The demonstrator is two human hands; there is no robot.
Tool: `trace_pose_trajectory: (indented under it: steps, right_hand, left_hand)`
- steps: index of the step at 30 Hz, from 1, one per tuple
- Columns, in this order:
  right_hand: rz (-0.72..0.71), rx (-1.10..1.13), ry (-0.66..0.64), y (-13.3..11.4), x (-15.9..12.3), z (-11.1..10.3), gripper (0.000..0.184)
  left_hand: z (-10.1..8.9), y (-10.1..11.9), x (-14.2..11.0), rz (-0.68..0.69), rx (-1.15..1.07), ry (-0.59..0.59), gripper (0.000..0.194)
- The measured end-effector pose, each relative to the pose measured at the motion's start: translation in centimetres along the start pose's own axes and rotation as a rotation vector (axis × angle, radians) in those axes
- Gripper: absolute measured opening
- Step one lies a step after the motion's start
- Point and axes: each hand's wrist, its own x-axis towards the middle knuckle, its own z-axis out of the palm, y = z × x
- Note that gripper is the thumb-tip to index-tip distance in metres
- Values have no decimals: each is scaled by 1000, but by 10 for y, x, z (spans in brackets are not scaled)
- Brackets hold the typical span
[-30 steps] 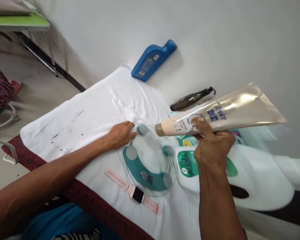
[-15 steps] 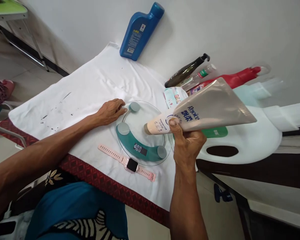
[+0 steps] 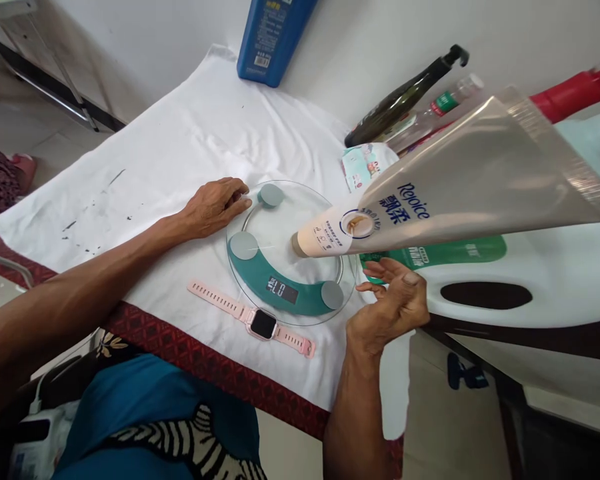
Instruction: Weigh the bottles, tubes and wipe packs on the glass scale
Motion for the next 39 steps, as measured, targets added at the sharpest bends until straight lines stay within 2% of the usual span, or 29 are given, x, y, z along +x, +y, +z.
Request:
trace_pose_trajectory:
  steps: [8,19,32,36,37,39]
  right_hand:
    - [23,-57,-31,-1,-2,-1,49]
    - [21,-83,-168,12,-4,0,44]
    - [11,-135,-166,13,-5,1,46]
    - [-46,-65,-80,7,-1,-1,45]
    - [-63,-19,-87,3,1,0,46]
    - [-96,89,-183,-8,8,5,56]
  left_hand:
    - [-1,0,1,21,0,-1,33]
    - [-1,0,2,28,10,-3,33]
    - [-1,-2,0,32,-11,-13,32]
    - [-1,0,0,24,-2,-16,33]
    - [-1,0,0,22,-3,-16,34]
    - [-1,-1,1,20,-7,-17,35]
